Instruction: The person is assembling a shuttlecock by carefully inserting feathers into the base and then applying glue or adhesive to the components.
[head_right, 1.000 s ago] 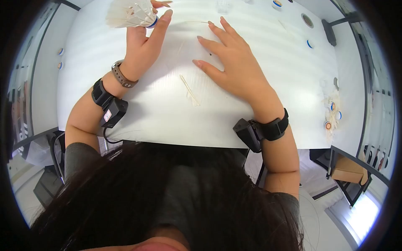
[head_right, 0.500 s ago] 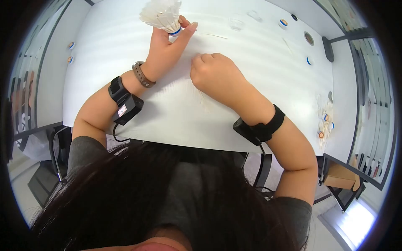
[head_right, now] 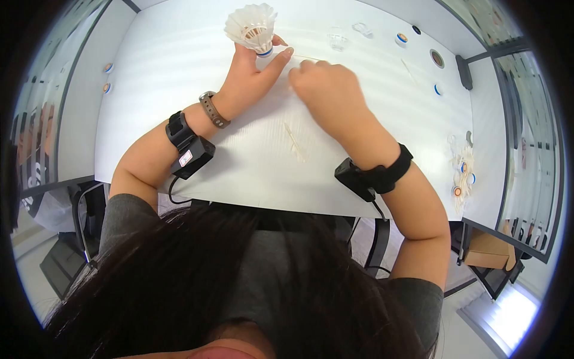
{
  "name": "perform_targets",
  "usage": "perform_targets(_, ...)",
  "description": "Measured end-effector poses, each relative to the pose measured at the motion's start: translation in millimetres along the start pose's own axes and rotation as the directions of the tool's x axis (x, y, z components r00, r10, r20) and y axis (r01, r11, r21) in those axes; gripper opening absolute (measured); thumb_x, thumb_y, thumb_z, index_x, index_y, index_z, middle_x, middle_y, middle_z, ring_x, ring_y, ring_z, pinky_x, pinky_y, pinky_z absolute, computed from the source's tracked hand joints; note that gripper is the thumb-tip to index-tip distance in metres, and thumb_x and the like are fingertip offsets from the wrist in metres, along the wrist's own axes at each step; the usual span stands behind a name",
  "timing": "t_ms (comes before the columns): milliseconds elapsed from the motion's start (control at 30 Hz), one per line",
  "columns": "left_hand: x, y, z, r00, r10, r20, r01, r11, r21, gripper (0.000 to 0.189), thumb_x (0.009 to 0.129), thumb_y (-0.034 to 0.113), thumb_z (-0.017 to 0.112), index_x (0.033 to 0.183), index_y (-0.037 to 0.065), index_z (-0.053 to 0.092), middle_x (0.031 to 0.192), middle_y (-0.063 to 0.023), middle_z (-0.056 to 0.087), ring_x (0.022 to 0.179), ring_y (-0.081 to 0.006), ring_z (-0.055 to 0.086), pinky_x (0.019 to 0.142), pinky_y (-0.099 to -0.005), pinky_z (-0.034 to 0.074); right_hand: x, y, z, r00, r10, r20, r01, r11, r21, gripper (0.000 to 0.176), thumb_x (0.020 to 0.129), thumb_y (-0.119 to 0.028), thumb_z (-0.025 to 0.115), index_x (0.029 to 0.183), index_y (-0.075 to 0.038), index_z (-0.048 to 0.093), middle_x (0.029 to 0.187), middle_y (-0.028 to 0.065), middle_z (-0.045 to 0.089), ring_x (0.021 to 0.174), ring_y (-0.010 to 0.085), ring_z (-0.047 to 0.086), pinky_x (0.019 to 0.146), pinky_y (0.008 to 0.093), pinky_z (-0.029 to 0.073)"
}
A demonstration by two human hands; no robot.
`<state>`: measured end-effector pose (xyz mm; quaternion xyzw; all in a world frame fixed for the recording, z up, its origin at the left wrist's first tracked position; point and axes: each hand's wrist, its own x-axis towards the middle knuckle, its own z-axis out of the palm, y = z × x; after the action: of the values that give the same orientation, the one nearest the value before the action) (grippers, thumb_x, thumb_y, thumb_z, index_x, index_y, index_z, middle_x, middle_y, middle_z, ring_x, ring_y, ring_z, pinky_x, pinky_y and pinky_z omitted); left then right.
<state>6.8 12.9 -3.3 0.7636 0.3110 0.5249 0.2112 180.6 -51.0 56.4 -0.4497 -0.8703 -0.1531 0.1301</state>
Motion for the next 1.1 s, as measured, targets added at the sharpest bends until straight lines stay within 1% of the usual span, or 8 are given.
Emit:
perform_targets(167,7,16,-9,0.98,0.168,0.104,-0.182,0.973,0.142,0.04,0.086,0.023,0.073,0.117,0.007,0.054,0.121,-0.0149,0.057,0.112,-0.0305,0.055,0.097,-0.0395,0.042,-21,32,-22,0.906,0.378,-0.19,-0.248,0.839,0.485,0.021,0.079,0.002,0.068,0.099,-0.006,0.072,0.09,0.0088,0.07,0.077,0.0234,0.069,0.069,0.0311,0.055)
perform_targets(200,4,16,-6,0.969,0.225,0.105,-0.242,0.95,0.198,0.042,0.085,0.023,0.074,0.118,0.008,0.053,0.123,-0.0145,0.056,0.114,-0.0309,0.054,0.097,-0.0408,0.041,-24,33,-31,0.854,0.516,-0.064,-0.388,0.713,0.584,0.02,0.084,0.001,0.068,0.103,-0.002,0.071,0.098,0.0104,0.073,0.08,0.0187,0.07,0.075,0.0273,0.056)
perform_targets(300,-7,12,-1,0.921,0.368,0.126,-0.389,0.86,0.33,0.046,0.081,0.023,0.074,0.119,0.011,0.05,0.128,-0.0131,0.053,0.118,-0.0318,0.052,0.099,-0.0444,0.039,-38,46,-14,0.733,0.674,0.091,-0.368,0.28,0.886,0.015,0.088,-0.002,0.067,0.101,0.003,0.071,0.104,0.0107,0.074,0.086,0.016,0.071,0.08,0.0261,0.056)
perform_targets(467,-3,14,-1,0.881,0.445,0.159,-0.468,0.774,0.426,0.046,0.076,0.016,0.07,0.118,0.013,0.051,0.123,-0.0126,0.054,0.118,-0.0332,0.052,0.098,-0.0449,0.04,-45,35,-4,0.651,0.726,0.221,-0.32,-0.002,0.947,0.023,0.092,-0.006,0.068,0.109,0.009,0.069,0.106,0.0146,0.072,0.09,0.0181,0.071,0.083,0.028,0.057)
perform_targets(567,-5,24,-5,0.908,0.359,0.213,-0.417,0.739,0.53,0.038,0.08,0.013,0.067,0.115,0.012,0.055,0.117,-0.0086,0.057,0.116,-0.0279,0.053,0.101,-0.0438,0.04,-51,24,4,0.633,0.754,0.173,-0.336,0.067,0.939,0.021,0.093,-0.005,0.067,0.108,0.009,0.07,0.105,0.0144,0.072,0.09,0.018,0.071,0.083,0.0274,0.057)
perform_targets(667,-12,42,-13,0.959,0.146,0.243,-0.268,0.744,0.613,0.04,0.079,0.004,0.068,0.117,0.011,0.056,0.118,-0.005,0.061,0.115,-0.0243,0.056,0.104,-0.0442,0.038,-52,15,1,0.701,0.705,0.112,-0.347,0.2,0.916,0.019,0.092,-0.003,0.067,0.109,0.004,0.072,0.101,0.0134,0.073,0.091,0.0173,0.071,0.081,0.026,0.057)
perform_targets(867,-10,49,-13,0.974,0.131,0.187,-0.219,0.761,0.61,0.035,0.08,0.003,0.067,0.113,0.012,0.061,0.111,-0.0029,0.065,0.109,-0.0215,0.06,0.105,-0.042,0.04,-50,8,-6,0.687,0.717,0.116,-0.378,0.217,0.9,0.02,0.091,0.0,0.067,0.109,0.0,0.074,0.099,0.0126,0.074,0.086,0.0184,0.073,0.077,0.0247,0.056)
perform_targets(1100,-16,41,-10,0.964,0.127,0.233,-0.231,0.831,0.506,0.038,0.076,0.002,0.072,0.111,0.014,0.064,0.116,0.0006,0.068,0.12,-0.0186,0.061,0.112,-0.043,0.038,-54,24,-14,0.8,0.573,-0.179,-0.336,0.675,0.657,0.02,0.09,0.003,0.066,0.108,0.002,0.073,0.097,0.0134,0.075,0.086,0.018,0.072,0.077,0.0257,0.054)
